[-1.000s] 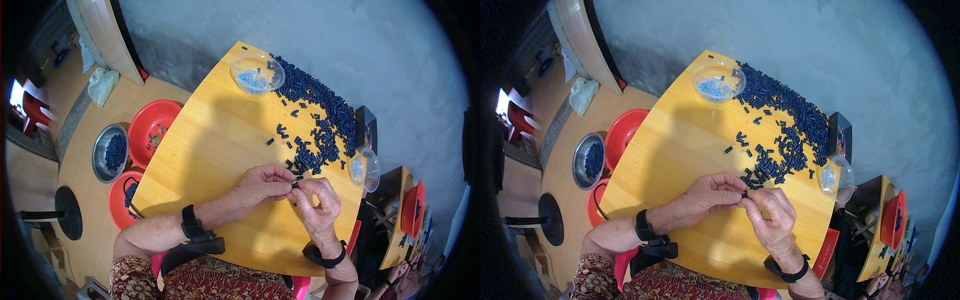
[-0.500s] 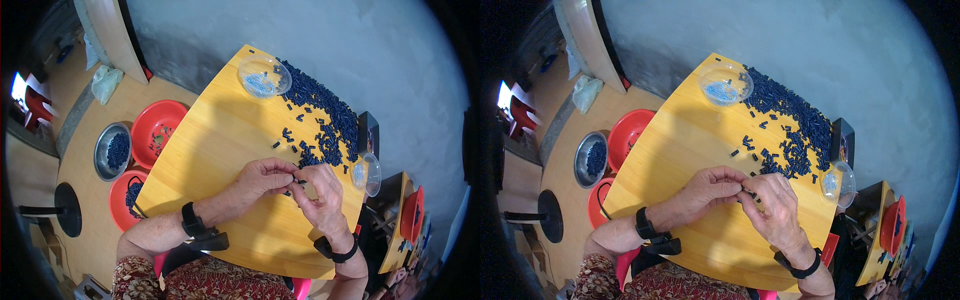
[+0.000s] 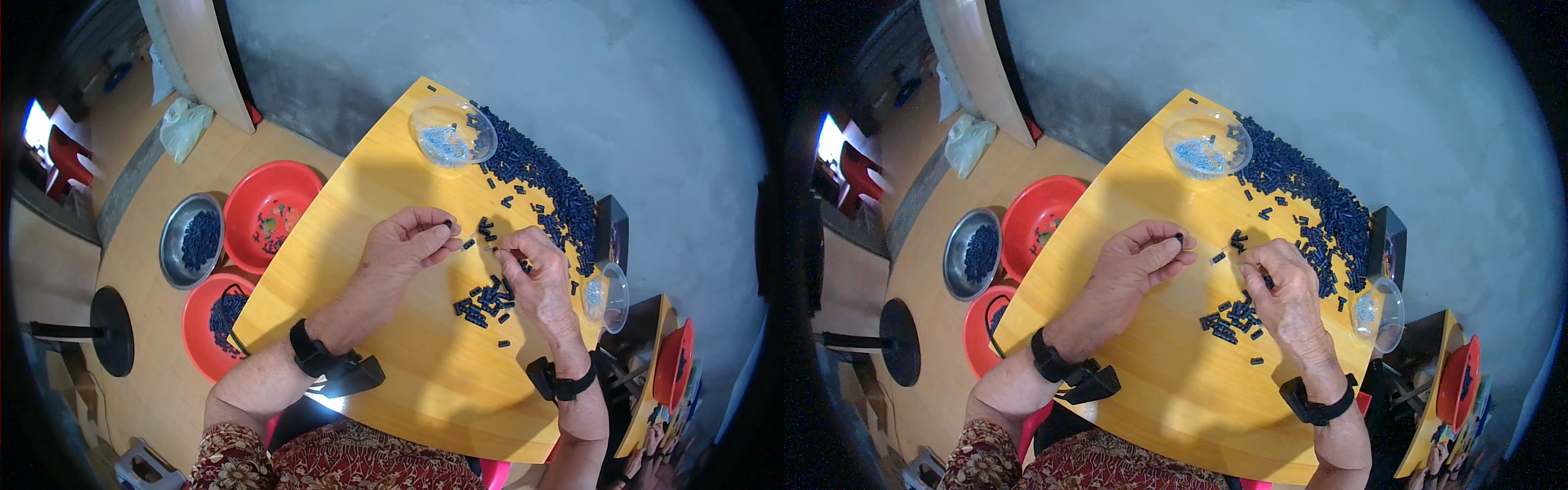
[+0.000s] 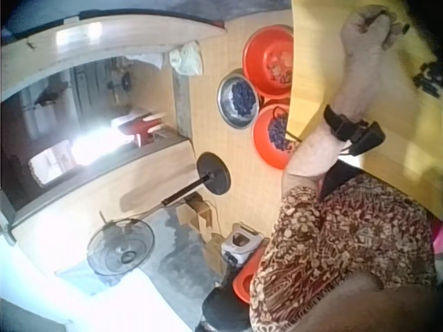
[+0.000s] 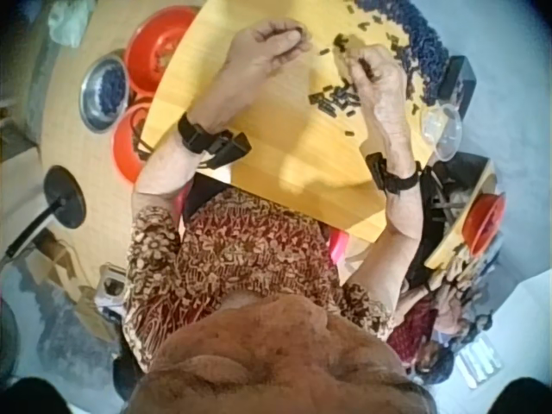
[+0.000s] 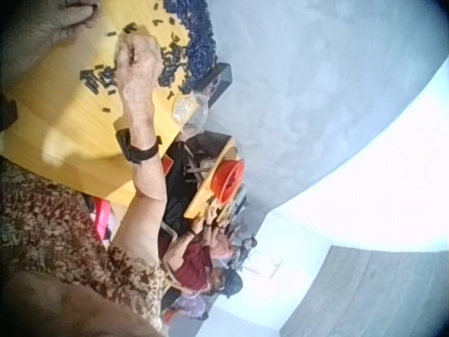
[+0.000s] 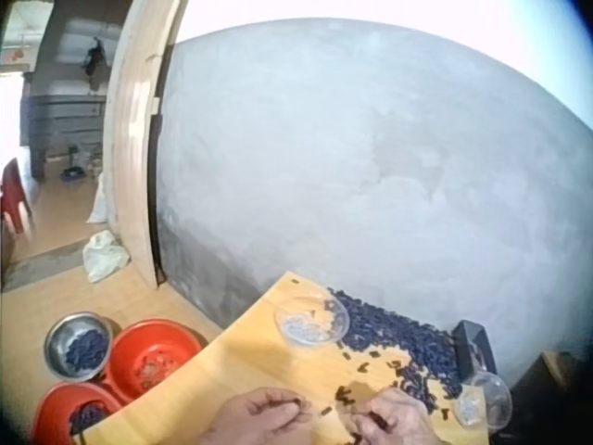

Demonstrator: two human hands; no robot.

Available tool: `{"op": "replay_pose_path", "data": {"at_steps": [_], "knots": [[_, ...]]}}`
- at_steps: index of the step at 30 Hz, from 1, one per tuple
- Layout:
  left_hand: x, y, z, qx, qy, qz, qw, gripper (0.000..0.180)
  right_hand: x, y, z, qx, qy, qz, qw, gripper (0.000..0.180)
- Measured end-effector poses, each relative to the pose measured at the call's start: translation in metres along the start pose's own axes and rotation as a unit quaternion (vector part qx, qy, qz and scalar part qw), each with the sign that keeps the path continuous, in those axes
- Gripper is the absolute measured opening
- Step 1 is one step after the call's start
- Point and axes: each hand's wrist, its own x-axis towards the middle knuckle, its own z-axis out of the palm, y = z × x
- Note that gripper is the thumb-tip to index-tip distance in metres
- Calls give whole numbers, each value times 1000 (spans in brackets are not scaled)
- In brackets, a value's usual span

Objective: Assembling small black plastic components by fitting two pieces together manually at a table.

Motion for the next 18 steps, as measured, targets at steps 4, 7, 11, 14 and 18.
{"op": "replay_pose_path", "data": {"at_steps": [4,7,11,14,18], "knots": [[1,-1,-2,-3,5,6,1000,18,4,11,12,-37,-16,-6,999,8],[2,-3,-4,-7,7,13,1000,17,10,9,14,-54,-35,-24,998,8],[1,-4,-3,4,-4,4,1000,18,13,22,8,-70,-23,8,997,9],[2,-7,-2,15,-8,-6,1000,18,10,28,9,-78,-51,20,995,11],[1,-14,-2,24,-15,-16,999,17,10,36,22,-123,-39,-61,990,10]]}}
